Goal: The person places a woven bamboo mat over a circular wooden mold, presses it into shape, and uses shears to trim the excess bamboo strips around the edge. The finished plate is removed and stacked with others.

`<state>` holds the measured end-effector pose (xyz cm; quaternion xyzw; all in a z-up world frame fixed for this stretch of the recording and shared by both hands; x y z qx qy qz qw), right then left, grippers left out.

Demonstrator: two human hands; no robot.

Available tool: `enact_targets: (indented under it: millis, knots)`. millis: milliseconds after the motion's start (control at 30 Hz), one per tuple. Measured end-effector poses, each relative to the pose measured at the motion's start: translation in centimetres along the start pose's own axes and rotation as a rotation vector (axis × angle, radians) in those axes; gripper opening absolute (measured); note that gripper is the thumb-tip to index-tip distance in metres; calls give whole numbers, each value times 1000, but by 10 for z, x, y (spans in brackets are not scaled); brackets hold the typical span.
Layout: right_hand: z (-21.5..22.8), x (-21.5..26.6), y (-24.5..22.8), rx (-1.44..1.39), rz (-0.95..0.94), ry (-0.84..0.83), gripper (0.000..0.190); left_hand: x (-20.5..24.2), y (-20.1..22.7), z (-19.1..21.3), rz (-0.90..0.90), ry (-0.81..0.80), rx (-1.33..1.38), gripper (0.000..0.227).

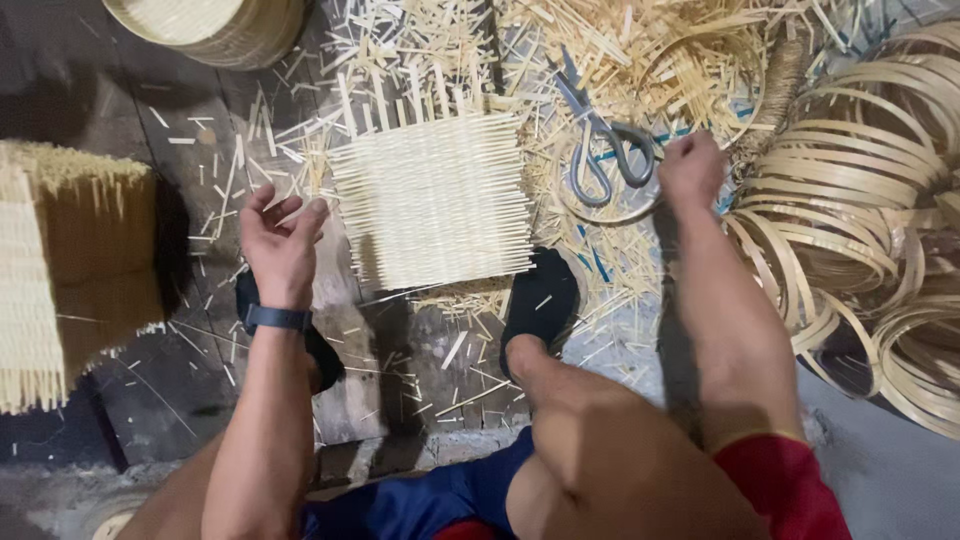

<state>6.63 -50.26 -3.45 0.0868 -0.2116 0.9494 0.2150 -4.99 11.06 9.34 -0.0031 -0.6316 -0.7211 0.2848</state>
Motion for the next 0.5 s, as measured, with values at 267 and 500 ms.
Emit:
enact_targets:
  millis: [267, 500]
  knots:
    - [200, 71, -123, -722, 272, -108, 18, 62, 75, -114, -157, -332, 11, 30]
    - [253, 230, -271, 97, 1408, -145, 27, 74, 146, -156, 266, -638, 856, 54]
Point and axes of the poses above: each hand's wrist, its own x-axis away from the middle knuckle, its own z-axis out of the back of the hand, y = z × x, the point moved 6 cm from there along -x, towards the middle knuckle, and after that the axes turned 4 degrees about -y, right-handed, at the moved point
